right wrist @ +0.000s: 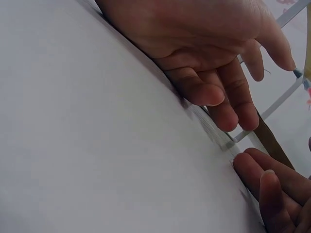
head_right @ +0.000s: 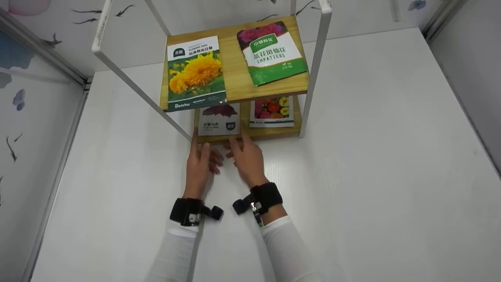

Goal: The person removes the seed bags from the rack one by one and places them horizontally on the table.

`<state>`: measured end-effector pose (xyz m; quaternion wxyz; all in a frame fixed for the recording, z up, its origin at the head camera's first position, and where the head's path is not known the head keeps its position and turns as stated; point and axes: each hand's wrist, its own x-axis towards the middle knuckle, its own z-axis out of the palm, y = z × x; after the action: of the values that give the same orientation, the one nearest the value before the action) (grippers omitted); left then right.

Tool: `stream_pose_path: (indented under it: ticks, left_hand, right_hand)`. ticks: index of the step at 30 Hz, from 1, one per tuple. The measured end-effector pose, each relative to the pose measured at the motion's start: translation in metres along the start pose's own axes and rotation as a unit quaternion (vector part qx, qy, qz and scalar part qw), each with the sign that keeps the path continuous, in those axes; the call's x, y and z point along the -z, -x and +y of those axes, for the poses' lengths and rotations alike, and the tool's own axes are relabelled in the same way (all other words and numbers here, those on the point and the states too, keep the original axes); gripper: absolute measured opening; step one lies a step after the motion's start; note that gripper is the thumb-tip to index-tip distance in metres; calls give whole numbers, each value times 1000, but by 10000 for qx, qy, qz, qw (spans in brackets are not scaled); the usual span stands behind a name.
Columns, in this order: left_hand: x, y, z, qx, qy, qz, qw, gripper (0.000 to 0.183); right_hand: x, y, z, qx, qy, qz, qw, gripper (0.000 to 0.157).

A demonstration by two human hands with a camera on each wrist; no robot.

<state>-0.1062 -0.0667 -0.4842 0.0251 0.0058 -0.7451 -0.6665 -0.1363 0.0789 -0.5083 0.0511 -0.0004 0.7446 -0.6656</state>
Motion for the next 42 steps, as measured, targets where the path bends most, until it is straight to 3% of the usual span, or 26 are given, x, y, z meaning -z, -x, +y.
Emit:
stream_pose_path:
  ticks: [6,10,18,27,38,42]
  left_hand:
    - [-7,-12,-26,84,-401,221,9989,60]
    - [-9,-15,-26,193,-744,385,9963,59]
    - [-14,-20,-24,450,-944,506,9932,59]
    - [-13,-20,-22,436,-1239,621,9894,63]
    - [-12,-21,-25,536,-1301,629,9880,66]
    - [-11,-19,-26,629,-1051,627,9905,62]
  right_hand:
    - [0,-2,1,37,75,81,9999,55]
    - [-1,-2,-1,-4,88,42,10000,56]
    - [-3,-9,-5,-66,168,56,9998,56]
    - [-4,-10,-4,-89,545,-110,9984,57]
    - [-4,-7,1,60,511,-48,9987,53]
    - [-3,-5,3,80,379,27,9992,53]
